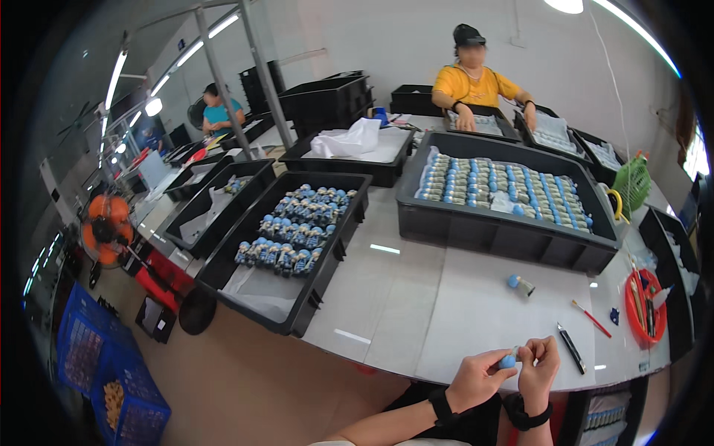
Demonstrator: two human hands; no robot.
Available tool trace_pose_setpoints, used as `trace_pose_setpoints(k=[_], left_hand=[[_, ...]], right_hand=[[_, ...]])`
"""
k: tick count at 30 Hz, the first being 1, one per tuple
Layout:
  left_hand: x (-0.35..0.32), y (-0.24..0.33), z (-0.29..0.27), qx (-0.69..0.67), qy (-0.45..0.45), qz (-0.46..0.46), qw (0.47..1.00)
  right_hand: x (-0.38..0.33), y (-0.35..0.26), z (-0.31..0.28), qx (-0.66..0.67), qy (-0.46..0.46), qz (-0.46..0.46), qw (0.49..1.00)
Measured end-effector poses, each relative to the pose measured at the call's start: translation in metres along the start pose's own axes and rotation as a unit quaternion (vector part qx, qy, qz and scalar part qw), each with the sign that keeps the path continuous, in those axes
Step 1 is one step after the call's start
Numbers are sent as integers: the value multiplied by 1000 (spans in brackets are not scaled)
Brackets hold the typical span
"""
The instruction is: Assembling toy figures by attaching heads and bodies at an assembly table.
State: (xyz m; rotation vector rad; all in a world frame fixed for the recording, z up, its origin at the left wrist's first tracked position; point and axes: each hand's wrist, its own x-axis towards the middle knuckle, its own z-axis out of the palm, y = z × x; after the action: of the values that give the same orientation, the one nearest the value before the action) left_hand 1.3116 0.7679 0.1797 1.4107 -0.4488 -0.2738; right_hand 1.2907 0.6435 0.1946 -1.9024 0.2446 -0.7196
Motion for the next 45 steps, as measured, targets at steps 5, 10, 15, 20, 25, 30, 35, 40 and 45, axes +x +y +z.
trace_pose_setpoints(k=[5,10,15,20,25,30,35,40,45], left_hand=[[-1,-9,1,-4,7,21,1000],[1,-12,1,-3,-1,24,1000],[1,-15,5,0,49,104,993],[-1,-13,8,21,44,117,992],[-9,-13,7,52,21,92,994],[-9,-7,16,20,21,109,994],[6,15,17,52,8,139,989],[22,29,10,18,1,134,991],[26,31,12,-8,-17,117,993]], right_hand=[[0,0,4,47,-1,-9,999],[7,14,7,59,5,10,998],[1,24,5,70,-22,-27,997],[4,25,1,90,3,1,996],[-5,22,-2,61,-5,16,998],[-15,11,-9,63,33,-13,997],[8,-27,-18,0,76,-53,996],[49,-25,-23,-51,57,-142,987],[53,-40,-55,84,43,-57,994]])
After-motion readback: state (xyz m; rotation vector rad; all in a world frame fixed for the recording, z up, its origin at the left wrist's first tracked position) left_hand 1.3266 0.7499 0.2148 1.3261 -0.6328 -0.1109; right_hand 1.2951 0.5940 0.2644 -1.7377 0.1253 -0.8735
